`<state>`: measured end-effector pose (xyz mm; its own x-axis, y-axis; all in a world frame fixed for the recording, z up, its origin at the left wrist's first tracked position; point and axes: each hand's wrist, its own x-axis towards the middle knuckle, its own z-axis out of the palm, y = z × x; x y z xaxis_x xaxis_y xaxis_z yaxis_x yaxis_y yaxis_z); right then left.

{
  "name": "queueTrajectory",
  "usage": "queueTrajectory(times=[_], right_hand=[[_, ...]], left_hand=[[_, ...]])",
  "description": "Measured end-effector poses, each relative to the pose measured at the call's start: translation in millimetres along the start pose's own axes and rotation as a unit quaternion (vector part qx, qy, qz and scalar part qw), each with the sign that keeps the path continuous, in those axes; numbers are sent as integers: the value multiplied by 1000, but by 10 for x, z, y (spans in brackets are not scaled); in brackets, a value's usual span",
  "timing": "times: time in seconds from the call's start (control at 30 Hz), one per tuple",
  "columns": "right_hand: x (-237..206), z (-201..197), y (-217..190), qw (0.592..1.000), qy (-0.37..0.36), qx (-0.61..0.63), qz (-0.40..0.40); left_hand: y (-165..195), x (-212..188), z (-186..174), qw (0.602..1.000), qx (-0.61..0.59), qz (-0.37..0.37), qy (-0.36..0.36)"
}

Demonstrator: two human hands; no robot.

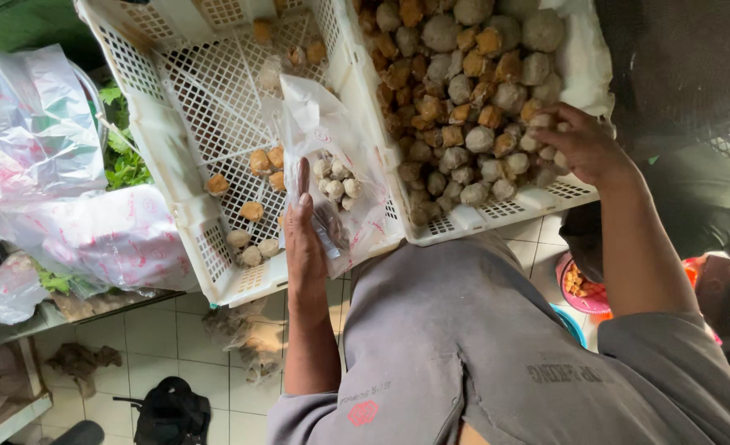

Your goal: The person transfers round meatballs from a white plastic crate into a clear plastic bag using both hands. The person repeatedly scoops and places the meatballs into the bag, gradually filling it.

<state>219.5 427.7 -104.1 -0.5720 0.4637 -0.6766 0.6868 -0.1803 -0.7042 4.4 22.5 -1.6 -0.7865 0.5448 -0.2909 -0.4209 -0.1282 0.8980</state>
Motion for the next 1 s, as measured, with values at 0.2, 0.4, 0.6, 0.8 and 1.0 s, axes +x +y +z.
queueTrajectory(times=[0.2,0.4,0.6,0.8,1.0], right_hand=[[-326,346,-289,827,-257,487,-111],[-428,1130,-893,721,-442,530,-64],[-400,2057,-1084,769,-468,435,10],[-240,2520,-1028,730,-504,453,81],[-358,2435,-1273,876,-428,217,54]], left_hand=[[67,-79,115,999,-20,-33,-10],[-102,-150,71,998,-35,-31,-48],[-407,-178,-6,999,17,-22,-42],[-274,-265,-180,996,-18,32,-80],[-148,-224,-155,996,-40,31,-69]])
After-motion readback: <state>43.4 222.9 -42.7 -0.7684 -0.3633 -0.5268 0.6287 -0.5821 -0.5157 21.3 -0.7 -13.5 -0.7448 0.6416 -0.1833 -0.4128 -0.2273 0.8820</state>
